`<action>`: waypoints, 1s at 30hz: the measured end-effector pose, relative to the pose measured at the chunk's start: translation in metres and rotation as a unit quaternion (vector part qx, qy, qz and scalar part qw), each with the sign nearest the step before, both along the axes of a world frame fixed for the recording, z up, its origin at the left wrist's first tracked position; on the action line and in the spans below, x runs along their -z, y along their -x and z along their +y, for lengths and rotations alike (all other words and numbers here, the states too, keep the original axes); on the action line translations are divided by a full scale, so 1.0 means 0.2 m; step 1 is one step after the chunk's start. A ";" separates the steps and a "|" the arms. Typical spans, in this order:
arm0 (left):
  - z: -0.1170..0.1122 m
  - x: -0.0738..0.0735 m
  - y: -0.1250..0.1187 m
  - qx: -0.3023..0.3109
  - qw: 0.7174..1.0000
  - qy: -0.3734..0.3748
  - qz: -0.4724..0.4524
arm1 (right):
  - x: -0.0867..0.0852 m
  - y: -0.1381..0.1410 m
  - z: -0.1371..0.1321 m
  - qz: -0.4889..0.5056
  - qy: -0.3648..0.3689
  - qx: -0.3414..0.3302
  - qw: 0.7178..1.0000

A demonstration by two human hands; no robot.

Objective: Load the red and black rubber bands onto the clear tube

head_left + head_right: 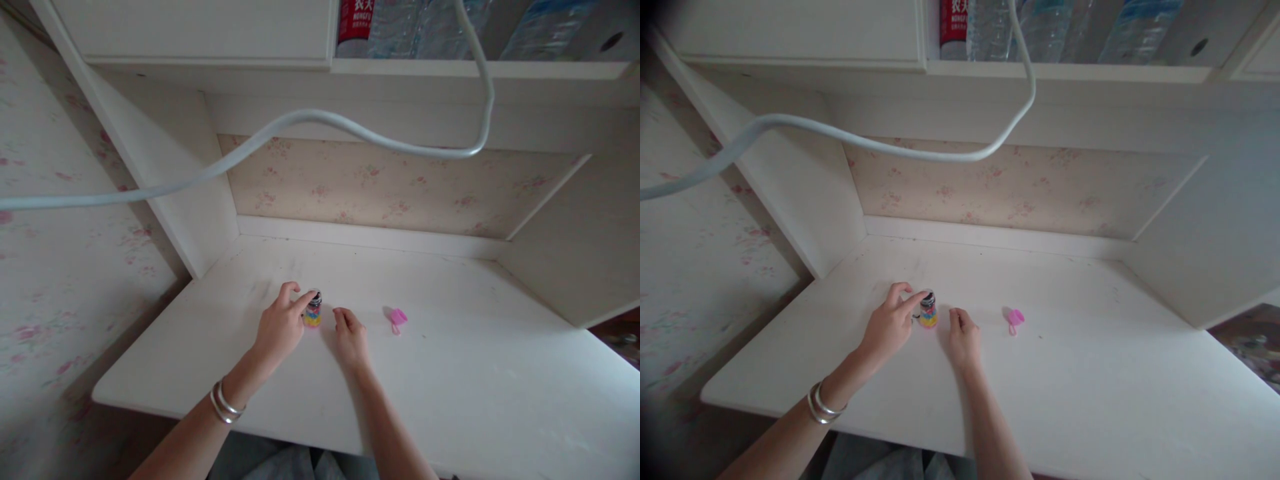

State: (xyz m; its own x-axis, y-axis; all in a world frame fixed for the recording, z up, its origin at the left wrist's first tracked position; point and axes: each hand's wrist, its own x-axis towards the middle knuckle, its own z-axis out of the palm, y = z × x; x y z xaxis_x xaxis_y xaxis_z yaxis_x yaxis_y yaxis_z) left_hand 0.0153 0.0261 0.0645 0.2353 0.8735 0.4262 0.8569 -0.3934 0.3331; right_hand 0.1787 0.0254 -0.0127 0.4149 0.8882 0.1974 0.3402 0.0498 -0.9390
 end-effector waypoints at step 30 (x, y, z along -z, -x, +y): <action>0.09 -0.16 0.00 0.042 0.995 0.003 0.092 | 0.06 -0.02 0.02 0.003 0.029 -0.060 0.998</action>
State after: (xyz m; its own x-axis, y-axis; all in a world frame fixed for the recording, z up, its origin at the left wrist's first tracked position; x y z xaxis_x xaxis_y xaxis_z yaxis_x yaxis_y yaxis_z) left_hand 0.0147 0.0451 0.0961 0.3810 0.8499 0.3641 0.8682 -0.4642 0.1751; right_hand 0.1818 0.0295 -0.0251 0.3064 0.9411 0.1430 0.3297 0.0360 -0.9434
